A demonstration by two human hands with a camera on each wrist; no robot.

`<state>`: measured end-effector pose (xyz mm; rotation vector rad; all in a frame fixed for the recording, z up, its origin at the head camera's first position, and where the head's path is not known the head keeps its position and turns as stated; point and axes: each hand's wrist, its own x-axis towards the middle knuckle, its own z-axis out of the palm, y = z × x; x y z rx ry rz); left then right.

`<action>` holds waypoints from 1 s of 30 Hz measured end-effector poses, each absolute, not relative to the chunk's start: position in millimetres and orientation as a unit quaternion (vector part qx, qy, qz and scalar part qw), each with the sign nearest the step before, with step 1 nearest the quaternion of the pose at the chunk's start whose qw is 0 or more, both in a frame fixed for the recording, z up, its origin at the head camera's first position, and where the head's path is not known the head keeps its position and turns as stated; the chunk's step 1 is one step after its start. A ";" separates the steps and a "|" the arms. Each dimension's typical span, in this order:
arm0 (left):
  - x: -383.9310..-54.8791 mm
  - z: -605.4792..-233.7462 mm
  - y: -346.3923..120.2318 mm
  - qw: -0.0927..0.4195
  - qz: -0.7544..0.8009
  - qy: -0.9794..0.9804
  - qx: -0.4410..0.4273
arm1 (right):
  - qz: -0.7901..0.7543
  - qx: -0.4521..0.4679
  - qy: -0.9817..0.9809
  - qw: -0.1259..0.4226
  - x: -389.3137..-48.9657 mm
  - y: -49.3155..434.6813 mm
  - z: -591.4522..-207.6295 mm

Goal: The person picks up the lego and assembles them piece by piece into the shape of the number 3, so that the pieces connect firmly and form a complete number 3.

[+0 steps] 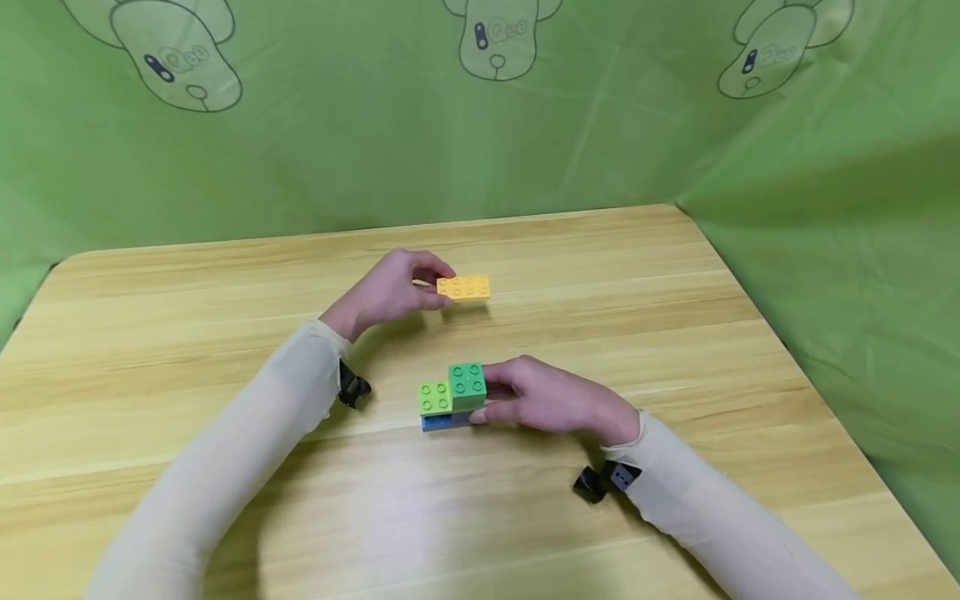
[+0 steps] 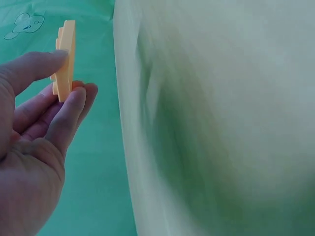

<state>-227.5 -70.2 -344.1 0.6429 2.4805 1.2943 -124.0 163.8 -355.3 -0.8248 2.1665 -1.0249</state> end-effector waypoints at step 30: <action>-182.6 -346.4 -121.0 0.086 0.527 0.829 0.168 | -0.373 -0.314 0.825 0.287 -124.2 163.7 -357.7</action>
